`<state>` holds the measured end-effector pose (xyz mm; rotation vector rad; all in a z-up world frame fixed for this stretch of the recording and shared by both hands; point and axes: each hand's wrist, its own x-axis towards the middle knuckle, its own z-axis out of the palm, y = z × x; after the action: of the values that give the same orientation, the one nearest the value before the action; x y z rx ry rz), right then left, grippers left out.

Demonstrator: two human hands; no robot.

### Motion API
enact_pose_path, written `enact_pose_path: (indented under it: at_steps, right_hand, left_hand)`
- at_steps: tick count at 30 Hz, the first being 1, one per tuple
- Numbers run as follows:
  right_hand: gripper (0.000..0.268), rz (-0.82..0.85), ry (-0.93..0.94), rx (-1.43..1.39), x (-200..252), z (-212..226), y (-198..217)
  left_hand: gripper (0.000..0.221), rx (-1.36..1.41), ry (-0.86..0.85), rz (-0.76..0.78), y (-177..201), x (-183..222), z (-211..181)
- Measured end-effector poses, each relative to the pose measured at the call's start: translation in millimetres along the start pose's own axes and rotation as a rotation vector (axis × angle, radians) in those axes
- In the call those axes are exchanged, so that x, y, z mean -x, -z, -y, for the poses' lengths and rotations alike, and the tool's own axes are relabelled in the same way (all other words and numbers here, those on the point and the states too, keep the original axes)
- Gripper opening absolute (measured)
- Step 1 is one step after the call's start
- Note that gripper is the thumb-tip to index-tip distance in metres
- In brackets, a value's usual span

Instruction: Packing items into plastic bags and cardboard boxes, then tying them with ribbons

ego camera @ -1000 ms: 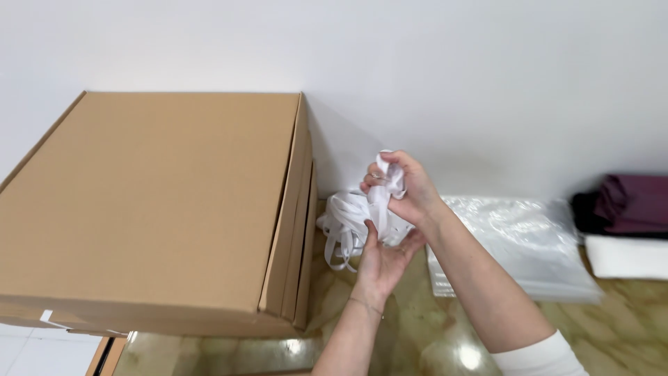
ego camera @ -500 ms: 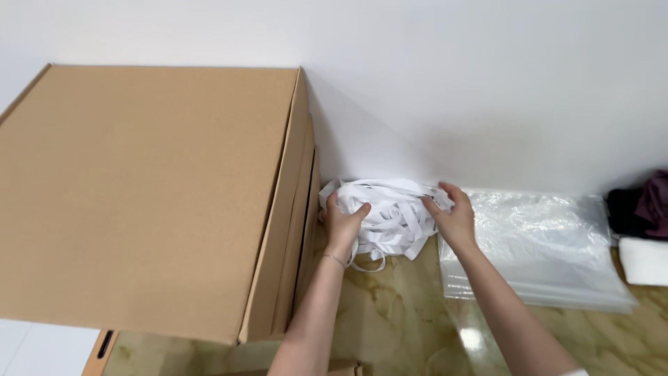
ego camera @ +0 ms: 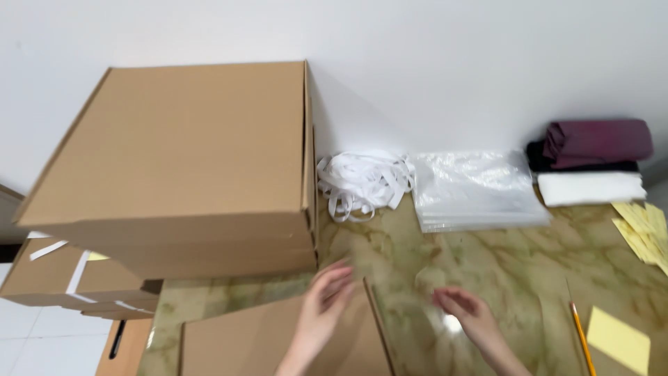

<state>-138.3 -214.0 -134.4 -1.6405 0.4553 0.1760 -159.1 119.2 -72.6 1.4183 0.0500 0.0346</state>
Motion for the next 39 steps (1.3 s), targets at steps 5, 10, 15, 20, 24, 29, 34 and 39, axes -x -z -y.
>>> enact_pose_path:
  at_steps: [5,10,15,20,24,29,34,39]
  right_hand:
    - [0.033,0.001,-0.129,-0.214,106,-83,-6]
    - [0.041,-0.12,-0.165,-0.216,186,-134,-37]
    - [0.04,-0.325,-0.007,0.091,246,-132,-82]
    - [0.042,-0.338,0.022,0.126,276,-135,-111]
    - [0.045,-0.389,0.003,0.199,298,-130,-133]
    - [0.032,-0.568,0.342,0.455,307,-155,-142]
    - [0.027,-0.539,0.723,0.654,287,-122,-190]
    - [0.018,-0.39,0.408,0.515,259,-101,-228]
  left_hand:
    - [0.025,-0.448,-0.081,-0.361,149,116,18]
    - [0.062,-0.848,0.015,-0.547,252,196,58]
    - [0.08,-0.544,0.414,-0.298,290,243,94]
    - [0.066,-0.494,0.339,-0.289,305,270,94]
    - [0.064,-0.488,0.407,-0.23,314,269,49]
    - [0.065,-0.444,0.372,-0.182,327,265,41]
    - [0.063,-0.512,0.398,-0.141,328,262,37]
    - [0.061,-0.649,0.291,-0.209,325,260,44]
